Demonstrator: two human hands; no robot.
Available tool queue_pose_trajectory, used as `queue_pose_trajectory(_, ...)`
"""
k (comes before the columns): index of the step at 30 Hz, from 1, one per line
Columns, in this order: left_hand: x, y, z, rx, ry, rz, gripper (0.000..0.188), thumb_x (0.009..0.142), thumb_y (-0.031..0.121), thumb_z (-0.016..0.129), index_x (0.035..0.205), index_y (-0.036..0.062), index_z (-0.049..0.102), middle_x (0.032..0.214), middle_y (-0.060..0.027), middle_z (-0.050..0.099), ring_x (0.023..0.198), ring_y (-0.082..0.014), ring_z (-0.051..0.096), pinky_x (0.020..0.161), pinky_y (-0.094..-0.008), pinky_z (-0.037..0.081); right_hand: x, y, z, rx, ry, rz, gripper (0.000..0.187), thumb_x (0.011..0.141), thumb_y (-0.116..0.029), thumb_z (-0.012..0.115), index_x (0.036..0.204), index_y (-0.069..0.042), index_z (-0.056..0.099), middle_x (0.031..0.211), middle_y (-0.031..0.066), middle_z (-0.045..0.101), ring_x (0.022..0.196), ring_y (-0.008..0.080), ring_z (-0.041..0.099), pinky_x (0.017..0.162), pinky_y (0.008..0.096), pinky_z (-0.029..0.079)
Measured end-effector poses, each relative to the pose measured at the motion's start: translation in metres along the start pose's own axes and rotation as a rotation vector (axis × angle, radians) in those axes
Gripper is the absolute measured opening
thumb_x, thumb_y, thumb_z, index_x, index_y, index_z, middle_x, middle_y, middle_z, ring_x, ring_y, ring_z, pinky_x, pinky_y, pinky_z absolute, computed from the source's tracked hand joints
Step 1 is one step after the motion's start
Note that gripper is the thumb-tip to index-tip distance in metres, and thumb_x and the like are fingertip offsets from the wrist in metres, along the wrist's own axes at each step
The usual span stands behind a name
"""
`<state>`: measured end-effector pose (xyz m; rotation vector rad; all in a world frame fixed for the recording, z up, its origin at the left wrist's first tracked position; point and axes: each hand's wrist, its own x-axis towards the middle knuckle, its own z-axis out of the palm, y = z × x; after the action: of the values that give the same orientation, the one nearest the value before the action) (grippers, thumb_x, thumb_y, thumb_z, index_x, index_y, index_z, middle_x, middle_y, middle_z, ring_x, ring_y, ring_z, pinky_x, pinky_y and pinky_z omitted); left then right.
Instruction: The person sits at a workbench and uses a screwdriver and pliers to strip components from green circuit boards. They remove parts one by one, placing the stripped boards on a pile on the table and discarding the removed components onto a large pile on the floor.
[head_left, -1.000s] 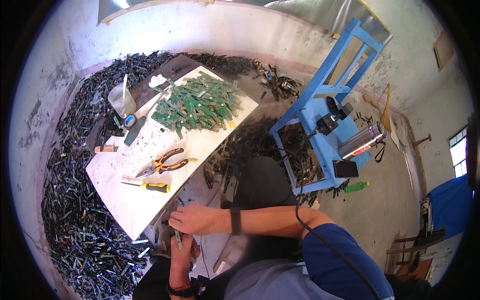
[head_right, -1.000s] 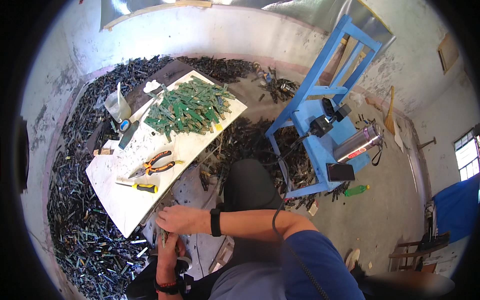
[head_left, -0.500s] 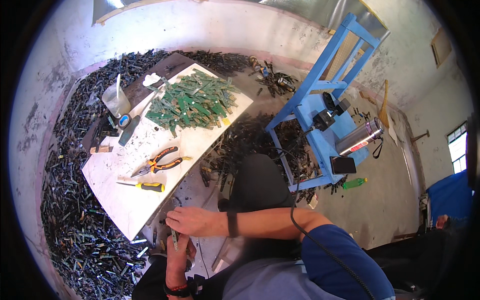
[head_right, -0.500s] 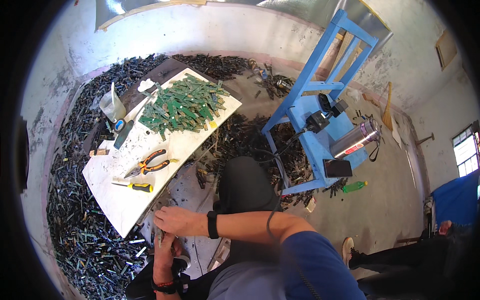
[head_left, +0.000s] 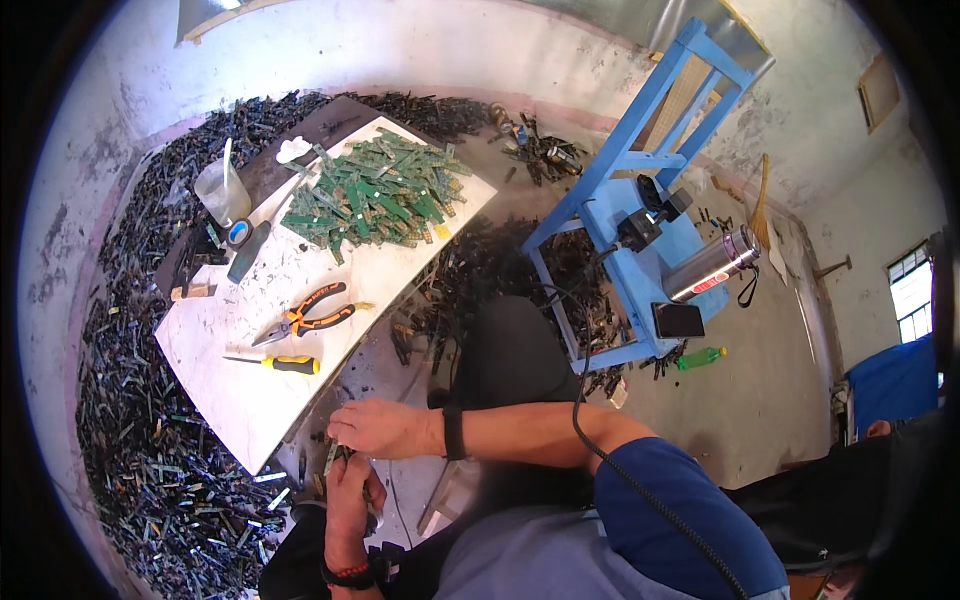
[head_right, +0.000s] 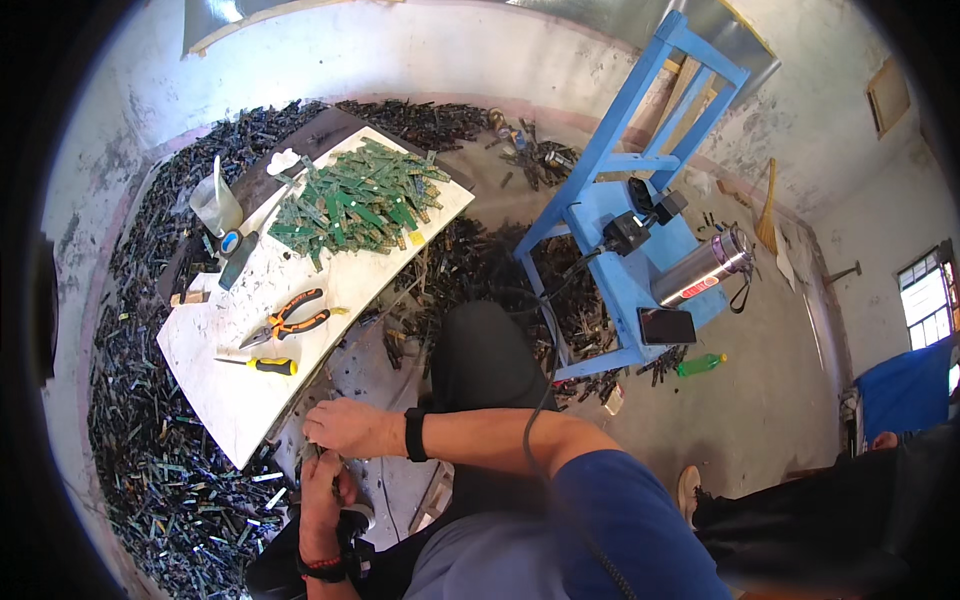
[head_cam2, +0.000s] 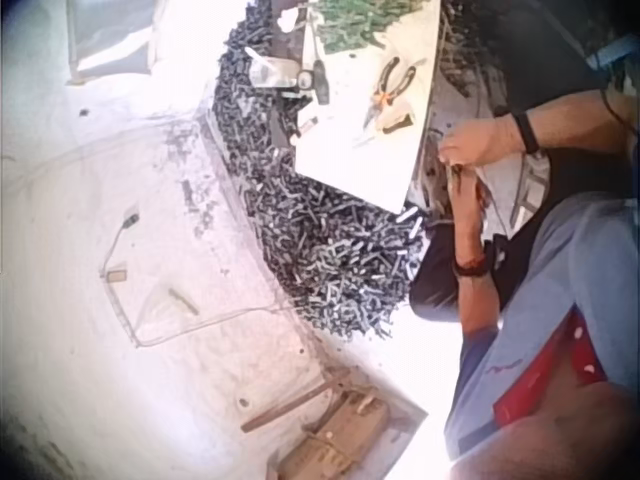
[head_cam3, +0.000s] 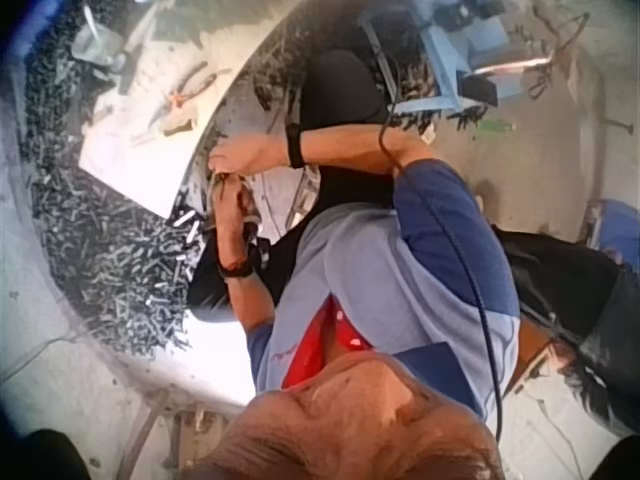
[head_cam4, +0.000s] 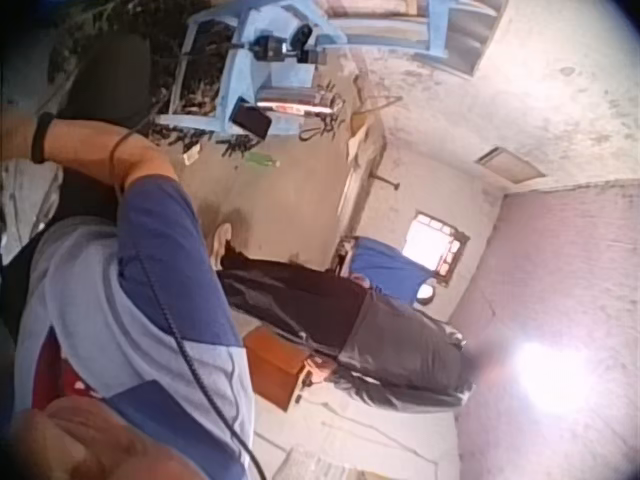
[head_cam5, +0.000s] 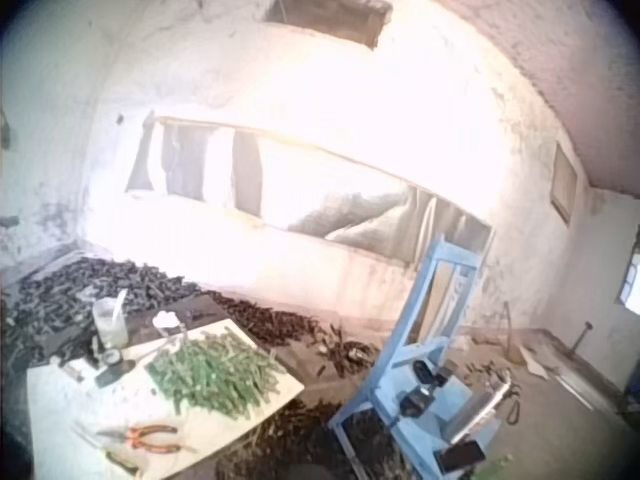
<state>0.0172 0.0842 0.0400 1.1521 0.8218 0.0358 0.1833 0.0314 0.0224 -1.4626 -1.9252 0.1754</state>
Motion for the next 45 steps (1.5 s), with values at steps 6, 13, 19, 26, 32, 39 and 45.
queue_pose_trajectory(6,0.003,-0.008,0.0,-0.024,0.043,-0.018,0.044,0.093,0.034,0.05,0.059,0.0074,0.045,0.048,-0.0026,0.042,0.04,-0.0131,0.045,0.041,-0.0268,0.032,0.005,0.0,-0.005,-0.006,-0.224,0.048,0.024,0.078,-0.011,0.057,0.098,0.001,0.054,0.094,0.0133,0.058,0.09,0.0298,0.059,0.073,0.0389,0.051)
queue_pose_trajectory(13,0.005,-0.008,0.007,0.055,0.089,-0.049,0.046,0.094,0.034,0.051,0.058,0.0063,0.048,0.045,-0.004,0.046,0.037,-0.0129,0.043,0.038,-0.0264,0.03,0.001,-0.001,0.003,-0.064,-0.243,0.066,0.012,0.078,-0.012,0.057,0.082,-0.001,0.055,0.083,0.0125,0.057,0.083,0.0296,0.059,0.072,0.0383,0.05)
queue_pose_trajectory(19,0.008,-0.009,0.007,0.077,0.078,-0.02,0.047,0.093,0.034,0.052,0.057,0.0059,0.048,0.045,-0.0041,0.046,0.037,-0.0127,0.043,0.038,-0.0271,0.03,0.001,0.001,-0.001,-0.035,-0.19,0.045,0.011,0.077,-0.011,0.057,0.082,-0.001,0.055,0.083,0.0119,0.057,0.082,0.0289,0.058,0.071,0.0378,0.05)
queue_pose_trajectory(26,0.009,-0.012,0.005,0.073,0.074,-0.001,0.046,0.094,0.032,0.052,0.057,0.0055,0.048,0.044,-0.004,0.045,0.036,-0.0126,0.042,0.037,-0.0272,0.03,0.001,-0.002,0.0,-0.033,-0.159,0.039,0.012,0.076,-0.01,0.059,0.083,-0.001,0.055,0.083,0.0112,0.056,0.082,0.0279,0.058,0.072,0.0356,0.05)
queue_pose_trajectory(32,0.007,-0.004,0.009,0.065,0.112,-0.019,0.046,0.094,0.029,0.051,0.055,0.0063,0.046,0.043,-0.0033,0.044,0.036,-0.0121,0.041,0.037,-0.0266,0.029,-0.001,0.004,0.013,-0.031,-0.142,0.039,0.014,0.075,-0.011,0.06,0.084,-0.002,0.055,0.085,0.0109,0.056,0.083,0.0277,0.058,0.072,0.0357,0.05)
queue_pose_trajectory(39,0.009,-0.015,0.001,0.042,0.081,0.021,0.047,0.094,0.03,0.051,0.053,0.0072,0.045,0.043,-0.0029,0.043,0.034,-0.0122,0.04,0.036,-0.0268,0.028,0.0,0.005,0.013,-0.006,-0.208,0.036,0.021,0.077,-0.01,0.057,0.094,0.001,0.055,0.093,0.0126,0.056,0.089,0.0291,0.057,0.076,0.0367,0.05)
queue_pose_trajectory(45,0.006,-0.013,0.0,0.013,0.086,-0.001,0.047,0.094,0.03,0.052,0.053,0.0074,0.044,0.043,-0.0031,0.044,0.035,-0.0122,0.041,0.036,-0.0266,0.029,0.002,0.003,0.014,-0.001,-0.116,0.018,0.015,0.073,-0.01,0.06,0.085,-0.002,0.056,0.086,0.0112,0.057,0.084,0.0286,0.058,0.074,0.0368,0.049)
